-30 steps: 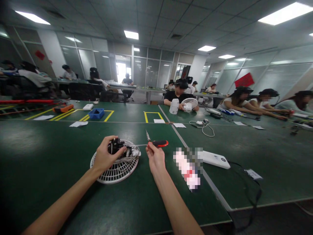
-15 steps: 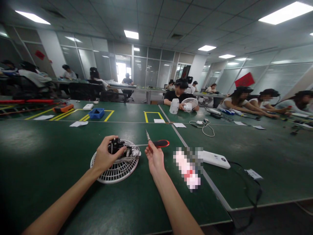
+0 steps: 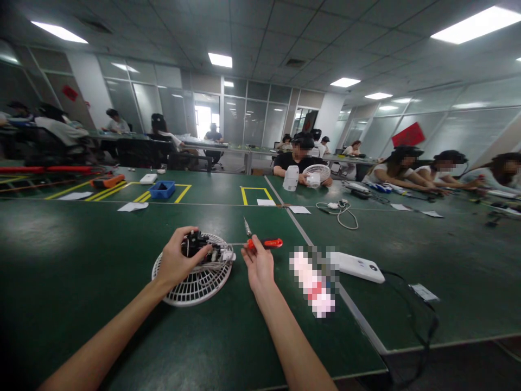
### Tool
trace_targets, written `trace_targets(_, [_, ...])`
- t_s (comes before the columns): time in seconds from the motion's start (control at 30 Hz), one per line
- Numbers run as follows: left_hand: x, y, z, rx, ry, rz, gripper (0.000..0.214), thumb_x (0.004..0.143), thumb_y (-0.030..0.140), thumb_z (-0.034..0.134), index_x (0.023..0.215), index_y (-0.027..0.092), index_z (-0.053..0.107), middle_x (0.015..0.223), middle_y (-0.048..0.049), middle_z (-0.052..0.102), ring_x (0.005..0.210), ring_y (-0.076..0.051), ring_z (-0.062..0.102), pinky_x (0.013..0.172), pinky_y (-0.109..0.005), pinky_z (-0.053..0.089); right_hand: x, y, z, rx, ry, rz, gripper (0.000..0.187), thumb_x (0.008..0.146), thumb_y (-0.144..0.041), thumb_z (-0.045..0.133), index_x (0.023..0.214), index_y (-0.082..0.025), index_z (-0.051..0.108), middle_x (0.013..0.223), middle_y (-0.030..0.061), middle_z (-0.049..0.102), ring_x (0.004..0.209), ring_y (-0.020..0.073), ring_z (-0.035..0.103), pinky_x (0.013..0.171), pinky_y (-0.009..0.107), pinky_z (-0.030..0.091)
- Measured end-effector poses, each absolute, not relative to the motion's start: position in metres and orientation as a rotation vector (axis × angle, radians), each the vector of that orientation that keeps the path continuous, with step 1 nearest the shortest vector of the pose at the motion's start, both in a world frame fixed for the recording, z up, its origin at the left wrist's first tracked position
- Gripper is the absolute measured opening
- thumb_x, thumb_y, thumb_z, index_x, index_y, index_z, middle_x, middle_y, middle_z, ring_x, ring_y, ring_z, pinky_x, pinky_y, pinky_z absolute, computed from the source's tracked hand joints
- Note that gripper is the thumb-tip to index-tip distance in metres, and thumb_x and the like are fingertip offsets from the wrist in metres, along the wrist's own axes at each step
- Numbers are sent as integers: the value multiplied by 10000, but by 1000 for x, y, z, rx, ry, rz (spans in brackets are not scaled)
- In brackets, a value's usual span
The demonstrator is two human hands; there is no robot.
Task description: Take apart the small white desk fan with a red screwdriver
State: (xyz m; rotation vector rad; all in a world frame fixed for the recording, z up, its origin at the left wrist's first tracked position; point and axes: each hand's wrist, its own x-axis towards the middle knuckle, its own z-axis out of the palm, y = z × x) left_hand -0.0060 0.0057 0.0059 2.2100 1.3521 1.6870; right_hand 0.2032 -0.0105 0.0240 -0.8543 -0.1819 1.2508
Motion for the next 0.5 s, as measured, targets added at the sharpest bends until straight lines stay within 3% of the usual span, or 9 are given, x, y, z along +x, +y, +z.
trace_targets(0.2, [-6, 5, 5, 2209, 1356, 1678, 436, 843, 397, 769, 1188, 225, 564, 1144, -70, 652, 1074, -235, 642, 970, -426, 541, 203, -9, 23, -898, -184, 1265, 208, 723, -159, 857, 726, -184, 650, 603, -27, 644, 549, 106, 607, 568, 211, 579])
trace_targets(0.5, [-7, 6, 4, 2222, 1341, 1674, 481, 816, 426, 791, 1192, 232, 563, 1143, -71, 652, 1062, -242, 646, 961, -432, 543, 204, -10, 23, -748, -246, 1182, 229, 650, -63, 830, 735, -172, 648, 726, 12, 740, 740, 147, 727, 795, 272, 641])
